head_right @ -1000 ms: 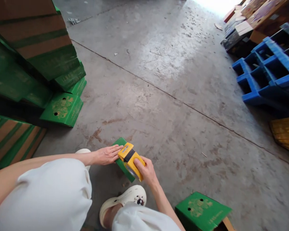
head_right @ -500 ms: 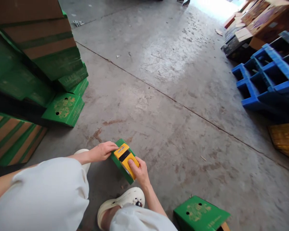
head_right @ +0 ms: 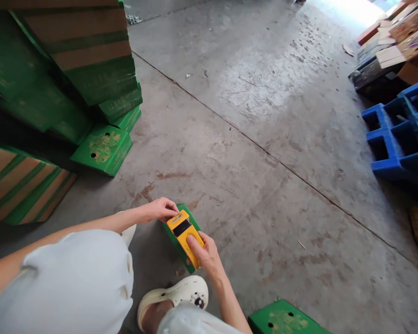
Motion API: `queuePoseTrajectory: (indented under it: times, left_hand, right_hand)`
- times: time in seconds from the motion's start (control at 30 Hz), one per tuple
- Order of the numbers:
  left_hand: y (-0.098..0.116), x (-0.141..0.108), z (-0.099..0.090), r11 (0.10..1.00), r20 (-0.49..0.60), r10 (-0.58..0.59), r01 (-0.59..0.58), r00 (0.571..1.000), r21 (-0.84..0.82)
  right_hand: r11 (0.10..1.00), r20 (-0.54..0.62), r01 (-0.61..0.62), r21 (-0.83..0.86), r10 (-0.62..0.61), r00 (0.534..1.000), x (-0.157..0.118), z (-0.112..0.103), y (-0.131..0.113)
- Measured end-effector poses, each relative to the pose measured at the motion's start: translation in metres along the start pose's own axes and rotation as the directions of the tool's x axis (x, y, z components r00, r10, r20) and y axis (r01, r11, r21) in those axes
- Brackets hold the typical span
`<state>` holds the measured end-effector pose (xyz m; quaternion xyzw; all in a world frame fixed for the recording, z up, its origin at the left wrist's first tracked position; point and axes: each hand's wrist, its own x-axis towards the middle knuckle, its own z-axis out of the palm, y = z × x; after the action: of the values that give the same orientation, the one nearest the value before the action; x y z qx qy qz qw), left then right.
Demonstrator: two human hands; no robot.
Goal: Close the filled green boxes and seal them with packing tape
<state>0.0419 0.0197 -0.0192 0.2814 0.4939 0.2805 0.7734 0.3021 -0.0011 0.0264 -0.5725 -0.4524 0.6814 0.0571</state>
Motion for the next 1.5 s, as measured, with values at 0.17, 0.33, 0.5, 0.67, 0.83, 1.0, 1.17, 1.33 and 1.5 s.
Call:
queuePoseTrajectory:
  times: [0.17,0.33,0.5,0.67,0.83,1.0,1.17,1.33,1.5]
  left_hand:
    - [-0.01,0.014,-0.008,0.988,-0.116,0.114,-0.099,0.987,0.122]
    - [-0.013,0.02,-0.009,0.922,-0.139,0.235,-0.175,0.962,0.345]
    - [-0.006,0.025,-0.034,0.885,-0.226,0.311,-0.195,0.923,0.423]
    - [0.008,0.026,-0.087,0.86,-0.33,0.361,-0.175,0.872,0.48]
    - [0.008,0.034,-0.094,0.846,-0.294,0.363,-0.181,0.884,0.501]
    - [-0.006,0.039,-0.091,0.849,-0.305,0.335,-0.145,0.892,0.509]
    - [-0.027,0.048,-0.093,0.826,-0.352,0.33,-0.088,0.876,0.556]
    - [-0.052,0.067,-0.078,0.815,-0.375,0.296,-0.027,0.878,0.579]
    - [-0.076,0.08,-0.055,0.815,-0.365,0.281,-0.02,0.888,0.58]
  right_hand:
    - [0.999,-0.03,-0.012,-0.033,0.011,0.999,0.005,0.002,-0.009]
    - [0.993,-0.073,-0.089,-0.083,0.083,0.994,0.003,0.007,-0.023]
    - [0.985,-0.059,-0.114,-0.127,0.107,0.992,-0.006,-0.002,-0.021]
    - [0.964,-0.091,-0.144,-0.223,0.126,0.988,-0.017,-0.02,0.003]
    - [0.961,-0.131,-0.147,-0.233,0.119,0.984,-0.019,-0.02,0.008]
    - [0.937,-0.14,-0.147,-0.316,0.107,0.984,-0.016,-0.013,-0.005]
    - [0.891,-0.183,-0.166,-0.423,0.096,0.978,-0.014,-0.01,-0.011]
    - [0.819,-0.224,-0.134,-0.558,0.007,0.975,-0.012,-0.009,-0.014]
    - [0.812,-0.242,-0.127,-0.57,-0.019,0.97,-0.011,-0.01,-0.016]
